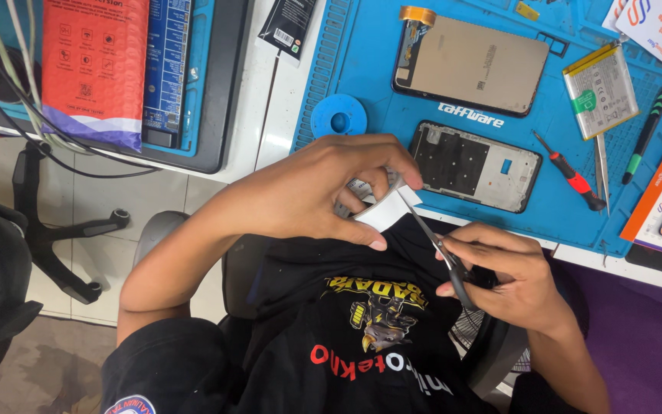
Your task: The person holds a disassembled phone frame and cleans its inner surface with a brush, then wipes it with a tissue. They cut a piece of white tape with scissors, stick the tape piece onto the frame, and finally squeeze adhesive from a tube onto a tissue.
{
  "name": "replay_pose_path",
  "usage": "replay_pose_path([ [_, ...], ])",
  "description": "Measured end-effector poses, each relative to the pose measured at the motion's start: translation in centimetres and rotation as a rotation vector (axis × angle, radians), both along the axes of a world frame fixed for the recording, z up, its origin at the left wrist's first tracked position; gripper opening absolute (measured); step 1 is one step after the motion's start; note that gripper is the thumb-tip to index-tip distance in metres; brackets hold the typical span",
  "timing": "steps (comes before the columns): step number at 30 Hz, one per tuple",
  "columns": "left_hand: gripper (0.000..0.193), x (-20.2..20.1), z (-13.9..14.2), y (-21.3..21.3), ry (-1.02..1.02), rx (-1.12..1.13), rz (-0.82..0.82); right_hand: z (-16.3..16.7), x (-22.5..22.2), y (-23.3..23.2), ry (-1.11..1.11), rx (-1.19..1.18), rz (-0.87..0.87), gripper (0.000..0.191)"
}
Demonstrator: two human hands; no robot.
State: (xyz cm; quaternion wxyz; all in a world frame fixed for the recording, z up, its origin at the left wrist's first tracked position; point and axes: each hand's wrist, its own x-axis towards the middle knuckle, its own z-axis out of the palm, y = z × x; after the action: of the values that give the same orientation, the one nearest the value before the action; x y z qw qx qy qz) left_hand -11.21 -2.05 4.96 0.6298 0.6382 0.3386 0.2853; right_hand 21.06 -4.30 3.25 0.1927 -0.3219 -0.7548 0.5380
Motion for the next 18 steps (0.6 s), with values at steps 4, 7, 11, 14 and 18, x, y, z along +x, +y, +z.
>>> replay_pose_path([
  [4,0.064,-0.2,0.2,-0.5,-0.028,-0.009,0.042,0.1,-0.3,-0.1,-0.034,0.048,-0.019,0.058],
  [7,0.061,-0.4,0.3,-0.8,-0.007,0.043,0.059,0.3,-0.5,-0.3,-0.061,0.122,-0.052,0.059],
  [11,0.059,-0.6,0.3,-1.0,-0.003,0.101,0.048,0.5,-0.6,-0.5,-0.098,0.223,-0.079,0.056],
  [14,0.057,-0.5,0.4,-1.1,0.006,0.110,0.044,0.7,-0.7,-0.6,-0.106,0.240,-0.083,0.054],
  [18,0.053,-0.4,0.4,-1.2,-0.009,0.122,0.035,1.1,-0.8,-0.7,-0.133,0.292,-0.093,0.050],
])
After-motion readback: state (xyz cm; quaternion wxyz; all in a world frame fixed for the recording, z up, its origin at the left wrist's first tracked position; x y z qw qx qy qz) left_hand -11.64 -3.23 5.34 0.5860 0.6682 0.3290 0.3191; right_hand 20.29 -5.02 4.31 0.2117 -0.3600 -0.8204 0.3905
